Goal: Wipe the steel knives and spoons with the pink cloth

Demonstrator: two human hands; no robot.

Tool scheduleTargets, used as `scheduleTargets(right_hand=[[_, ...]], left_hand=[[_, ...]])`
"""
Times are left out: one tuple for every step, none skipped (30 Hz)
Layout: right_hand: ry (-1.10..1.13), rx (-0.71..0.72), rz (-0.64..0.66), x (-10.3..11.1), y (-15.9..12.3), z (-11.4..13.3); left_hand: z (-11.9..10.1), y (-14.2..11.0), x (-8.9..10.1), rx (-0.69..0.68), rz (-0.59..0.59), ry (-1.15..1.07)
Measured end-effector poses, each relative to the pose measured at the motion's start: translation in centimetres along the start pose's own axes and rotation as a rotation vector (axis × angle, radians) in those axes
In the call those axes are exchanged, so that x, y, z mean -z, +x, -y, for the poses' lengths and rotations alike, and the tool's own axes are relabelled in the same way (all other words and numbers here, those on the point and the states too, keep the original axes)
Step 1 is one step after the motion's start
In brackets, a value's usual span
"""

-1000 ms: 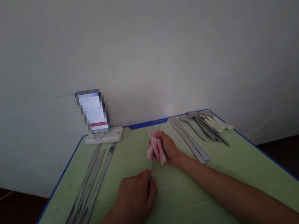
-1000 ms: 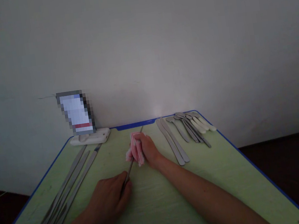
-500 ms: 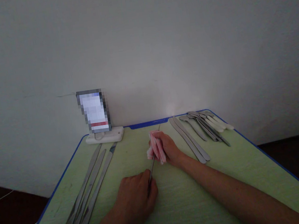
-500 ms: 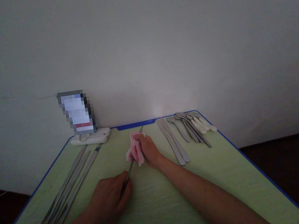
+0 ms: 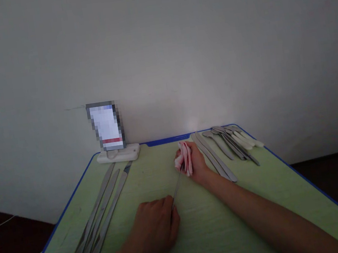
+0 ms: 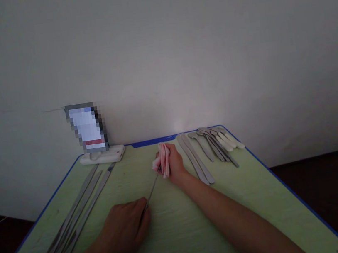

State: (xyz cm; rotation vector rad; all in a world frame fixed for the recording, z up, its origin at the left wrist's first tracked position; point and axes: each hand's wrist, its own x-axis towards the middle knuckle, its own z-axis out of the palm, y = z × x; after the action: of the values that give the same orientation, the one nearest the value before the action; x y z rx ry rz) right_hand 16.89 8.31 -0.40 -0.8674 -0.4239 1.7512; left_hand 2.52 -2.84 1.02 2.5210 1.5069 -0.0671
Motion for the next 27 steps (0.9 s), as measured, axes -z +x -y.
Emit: scheduleTargets(right_hand=[[0.0, 0.003, -0.011, 0.03, 0.12, 0.07], [-0.003, 0.001, -0.019, 0.04, 0.19, 0.09], [-0.011, 0.001, -0.03, 0.02, 0.19, 0.08], [-0.023, 0.005, -0.041, -0.03, 0.14, 0.05], [-0.036, 0.012, -0.053, -0.09, 0.06, 0.01], [-0.047, 0.023, -0.065, -0.16, -0.03, -0.01], [-0.054, 0.039, -0.077, -0.22, -0.11, -0.02], [-0.056, 0.063, -0.09, -0.26, -0.17, -0.02], [-0.056, 0.089, -0.097, -0.27, -0.19, 0.0], [-0.055, 0.113, -0.099, -0.25, -0.17, 0.02], [-0.06, 0.134, -0.094, -0.21, -0.14, 0.02], [-0.073, 0.146, -0.082, -0.15, -0.09, 0.01], [-0.102, 0.149, -0.063, -0.08, -0.04, -0.03], [-0.144, 0.148, -0.038, -0.01, -0.01, -0.09], [-0.19, 0.148, -0.011, 0.06, 0.01, -0.16], [-0.236, 0.154, 0.017, 0.12, 0.01, -0.24], [-0.278, 0.165, 0.043, 0.18, -0.01, -0.32], [-0.311, 0.176, 0.068, 0.22, -0.03, -0.38], [-0.335, 0.186, 0.083, 0.25, -0.04, -0.43], [-0.352, 0.192, 0.093, 0.28, -0.06, -0.46], [-0.362, 0.194, 0.096, 0.29, -0.06, -0.47], [-0.367, 0.193, 0.095, 0.3, -0.06, -0.46], [-0.364, 0.192, 0.09, 0.31, -0.05, -0.45], [-0.355, 0.192, 0.084, 0.3, -0.05, -0.42], [-0.345, 0.188, 0.082, 0.28, -0.04, -0.39], [-0.337, 0.179, 0.084, 0.26, -0.04, -0.36], [-0.328, 0.171, 0.081, 0.23, -0.04, -0.33]], left_hand=[[-0.03, 0.0, -0.01, 0.0, 0.0, 0.003], [-0.04, 0.01, -0.03, 0.003, 0.0, 0.006], [-0.03, 0.03, -0.04, 0.005, 0.001, 0.008], [0.0, 0.04, -0.03, 0.007, 0.002, 0.01], [0.02, 0.04, -0.01, 0.006, 0.003, 0.011], [0.04, 0.03, 0.02, 0.003, 0.007, 0.01], [0.05, 0.02, 0.07, -0.002, 0.01, 0.01], [0.05, 0.0, 0.13, -0.005, 0.012, 0.011], [0.04, -0.03, 0.19, -0.008, 0.015, 0.012], [0.03, -0.06, 0.24, -0.01, 0.015, 0.012], [0.04, -0.08, 0.27, -0.01, 0.014, 0.009], [0.05, -0.1, 0.3, -0.009, 0.012, 0.005], [0.07, -0.11, 0.3, -0.005, 0.01, -0.001], [0.11, -0.1, 0.3, 0.002, 0.007, -0.009], [0.16, -0.09, 0.28, 0.01, 0.004, -0.016], [0.22, -0.06, 0.26, 0.017, 0.0, -0.02], [0.27, -0.03, 0.23, 0.023, -0.002, -0.023], [0.3, 0.0, 0.22, 0.027, -0.002, -0.027], [0.33, 0.03, 0.21, 0.032, -0.002, -0.029], [0.33, 0.05, 0.21, 0.035, -0.001, -0.033], [0.33, 0.06, 0.21, 0.037, 0.0, -0.037], [0.31, 0.06, 0.22, 0.04, -0.001, -0.042], [0.29, 0.04, 0.23, 0.041, -0.003, -0.045], [0.27, 0.03, 0.23, 0.04, -0.006, -0.046], [0.26, 0.01, 0.23, 0.037, -0.009, -0.046], [0.26, 0.0, 0.23, 0.034, -0.01, -0.045], [0.26, 0.0, 0.23, 0.034, -0.01, -0.043]])
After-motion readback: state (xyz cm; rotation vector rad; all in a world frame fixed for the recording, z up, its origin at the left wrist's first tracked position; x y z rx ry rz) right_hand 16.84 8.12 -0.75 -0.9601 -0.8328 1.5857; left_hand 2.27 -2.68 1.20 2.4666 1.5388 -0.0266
